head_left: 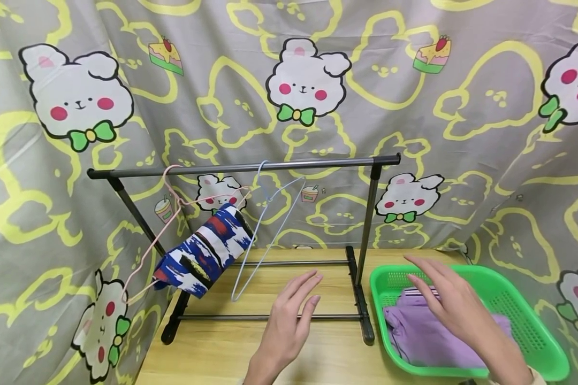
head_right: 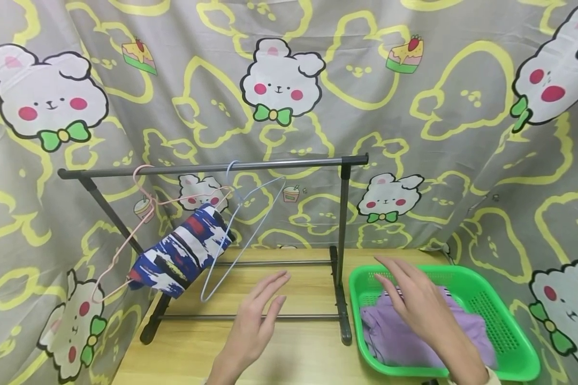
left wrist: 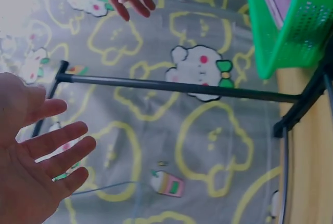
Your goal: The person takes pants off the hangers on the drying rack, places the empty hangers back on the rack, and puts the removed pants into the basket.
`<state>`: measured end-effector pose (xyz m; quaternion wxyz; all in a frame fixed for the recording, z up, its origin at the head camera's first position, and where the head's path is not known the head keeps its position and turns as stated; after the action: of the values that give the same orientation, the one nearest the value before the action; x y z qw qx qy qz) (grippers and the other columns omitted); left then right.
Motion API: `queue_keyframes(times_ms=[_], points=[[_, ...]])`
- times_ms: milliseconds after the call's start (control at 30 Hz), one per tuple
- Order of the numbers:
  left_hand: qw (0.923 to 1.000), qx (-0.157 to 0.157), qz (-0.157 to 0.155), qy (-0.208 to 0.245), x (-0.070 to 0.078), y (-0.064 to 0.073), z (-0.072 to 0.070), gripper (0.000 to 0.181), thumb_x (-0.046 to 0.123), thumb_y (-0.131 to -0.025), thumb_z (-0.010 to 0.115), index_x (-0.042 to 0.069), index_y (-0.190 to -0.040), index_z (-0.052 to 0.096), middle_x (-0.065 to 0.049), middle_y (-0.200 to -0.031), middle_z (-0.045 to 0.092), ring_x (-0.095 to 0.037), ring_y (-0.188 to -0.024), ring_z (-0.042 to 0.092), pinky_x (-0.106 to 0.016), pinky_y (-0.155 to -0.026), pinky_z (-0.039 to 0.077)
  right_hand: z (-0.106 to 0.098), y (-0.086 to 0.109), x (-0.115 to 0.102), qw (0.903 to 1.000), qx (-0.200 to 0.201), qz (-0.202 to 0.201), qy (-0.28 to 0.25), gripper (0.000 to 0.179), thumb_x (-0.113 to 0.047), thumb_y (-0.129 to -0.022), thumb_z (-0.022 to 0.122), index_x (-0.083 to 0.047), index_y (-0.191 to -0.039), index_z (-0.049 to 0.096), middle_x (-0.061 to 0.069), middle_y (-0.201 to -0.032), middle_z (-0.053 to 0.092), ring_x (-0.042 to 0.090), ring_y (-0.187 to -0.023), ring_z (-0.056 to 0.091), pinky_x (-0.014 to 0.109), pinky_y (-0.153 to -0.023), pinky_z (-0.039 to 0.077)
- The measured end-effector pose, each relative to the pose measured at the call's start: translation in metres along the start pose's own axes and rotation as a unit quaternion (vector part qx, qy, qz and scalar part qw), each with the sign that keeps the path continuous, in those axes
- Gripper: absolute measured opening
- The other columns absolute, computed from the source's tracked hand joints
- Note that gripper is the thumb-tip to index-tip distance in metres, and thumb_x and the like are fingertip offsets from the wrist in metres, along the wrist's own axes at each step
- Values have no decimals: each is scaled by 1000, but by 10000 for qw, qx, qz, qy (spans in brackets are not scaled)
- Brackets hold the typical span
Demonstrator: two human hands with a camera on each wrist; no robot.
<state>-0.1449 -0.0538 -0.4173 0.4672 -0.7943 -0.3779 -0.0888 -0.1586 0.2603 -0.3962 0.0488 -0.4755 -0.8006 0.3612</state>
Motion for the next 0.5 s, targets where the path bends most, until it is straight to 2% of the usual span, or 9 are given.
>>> queue_keyframes(times_ms=[167, 300, 400, 500], points=[[9987, 195, 456, -74, 7, -9, -18, 37, 13, -107, 55, 11, -143, 59, -4, -145, 57, -24, -130, 57, -39, -108, 46, -8, -11, -13, 9997, 96, -198, 46, 62, -3, -89, 76, -15, -147, 56, 10, -134, 64, 32, -116, 64, 49, -83, 53], [9985, 256, 469, -124, 11, -13, -33, 37, 13, -107, 54, 11, -143, 59, -4, -146, 56, -26, -132, 55, -38, -110, 44, -13, -17, -23, 9994, 131, -295, 88, 61, -5, -90, 75, -14, -147, 56, 10, -135, 63, 29, -116, 63, 45, -82, 54], [9981, 370, 463, -156, 14, -16, -45, 37, 14, -107, 53, 12, -144, 59, -4, -147, 55, -26, -133, 54, -37, -111, 43, -14, -21, -29, 9996, 62, -267, 56, 60, -7, -92, 74, -15, -148, 55, 9, -138, 62, 28, -121, 60, 41, -92, 51], [9969, 512, 567, -181, 18, -19, -56, 36, 14, -108, 52, 12, -143, 60, -7, -147, 56, -28, -133, 54, -35, -112, 41, -16, -25, -32, 9998, -17, -176, -38, 57, -10, -94, 72, -15, -149, 55, 8, -142, 59, 29, -129, 55, 31, -107, 42]])
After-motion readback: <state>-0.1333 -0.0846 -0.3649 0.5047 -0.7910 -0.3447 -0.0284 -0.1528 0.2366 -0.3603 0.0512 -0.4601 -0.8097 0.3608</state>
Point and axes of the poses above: each hand's wrist, its own y-axis away from the middle knuckle, its own z-axis out of the palm, x = y × z, the point moved 4 cm from there along -y, towards the middle knuckle
